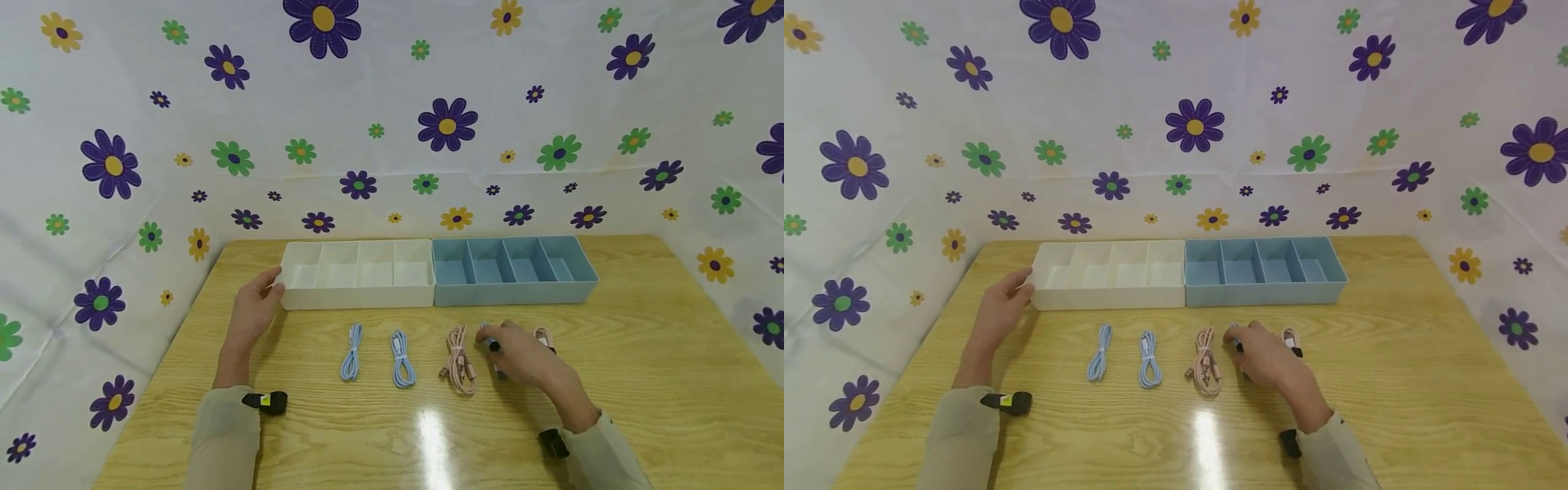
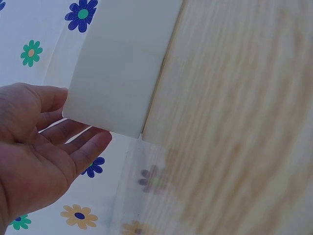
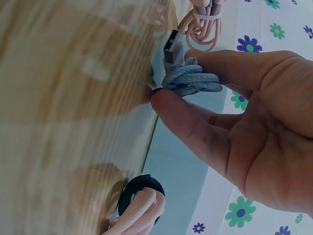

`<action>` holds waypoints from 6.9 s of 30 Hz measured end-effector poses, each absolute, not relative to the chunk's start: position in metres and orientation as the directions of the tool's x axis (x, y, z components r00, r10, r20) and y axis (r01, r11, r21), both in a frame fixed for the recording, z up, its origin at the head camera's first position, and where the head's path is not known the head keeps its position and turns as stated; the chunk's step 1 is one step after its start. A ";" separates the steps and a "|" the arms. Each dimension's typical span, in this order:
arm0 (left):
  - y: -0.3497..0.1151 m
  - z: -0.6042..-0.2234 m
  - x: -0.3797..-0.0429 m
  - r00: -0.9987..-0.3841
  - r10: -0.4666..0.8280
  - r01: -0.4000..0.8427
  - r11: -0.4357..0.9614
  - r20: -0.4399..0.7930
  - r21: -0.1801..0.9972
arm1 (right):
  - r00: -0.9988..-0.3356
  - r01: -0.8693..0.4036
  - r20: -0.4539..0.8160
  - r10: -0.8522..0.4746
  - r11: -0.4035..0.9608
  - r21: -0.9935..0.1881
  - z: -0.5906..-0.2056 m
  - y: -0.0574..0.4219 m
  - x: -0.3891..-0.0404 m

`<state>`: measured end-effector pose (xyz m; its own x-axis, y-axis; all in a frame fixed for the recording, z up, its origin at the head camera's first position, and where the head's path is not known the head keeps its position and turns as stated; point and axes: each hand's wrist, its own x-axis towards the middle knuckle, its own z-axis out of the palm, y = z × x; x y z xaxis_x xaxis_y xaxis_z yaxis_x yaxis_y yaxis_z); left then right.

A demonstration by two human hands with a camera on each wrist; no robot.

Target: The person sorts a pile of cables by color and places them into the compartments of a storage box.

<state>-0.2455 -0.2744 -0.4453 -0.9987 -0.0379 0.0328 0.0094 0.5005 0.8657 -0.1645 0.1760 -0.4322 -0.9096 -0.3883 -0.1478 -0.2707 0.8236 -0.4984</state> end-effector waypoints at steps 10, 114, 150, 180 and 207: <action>-0.276 -0.446 -0.246 -0.998 -0.038 0.020 0.495 0.045 0.869 | -0.937 -0.253 -0.065 -0.342 0.797 -0.548 -0.431 0.175 -0.167; -0.278 -0.448 -0.253 -0.988 -0.104 0.047 0.508 0.115 0.860 | -0.954 -0.256 0.108 -0.280 0.574 -0.778 -0.385 0.059 -0.264; -0.279 -0.445 -0.250 -0.984 -0.094 0.085 0.489 0.149 0.868 | -0.945 -0.283 0.100 -0.310 0.627 -0.726 -0.405 0.054 -0.289; -0.285 -0.452 -0.248 -0.991 -0.105 0.035 0.427 0.088 0.904 | -0.948 -0.251 0.034 -0.317 0.677 -0.692 -0.417 0.042 -0.295; -0.284 -0.451 -0.250 -0.984 -0.102 0.090 0.414 0.144 0.906 | -0.932 -0.249 -0.114 -0.343 0.838 -0.486 -0.409 0.031 -0.303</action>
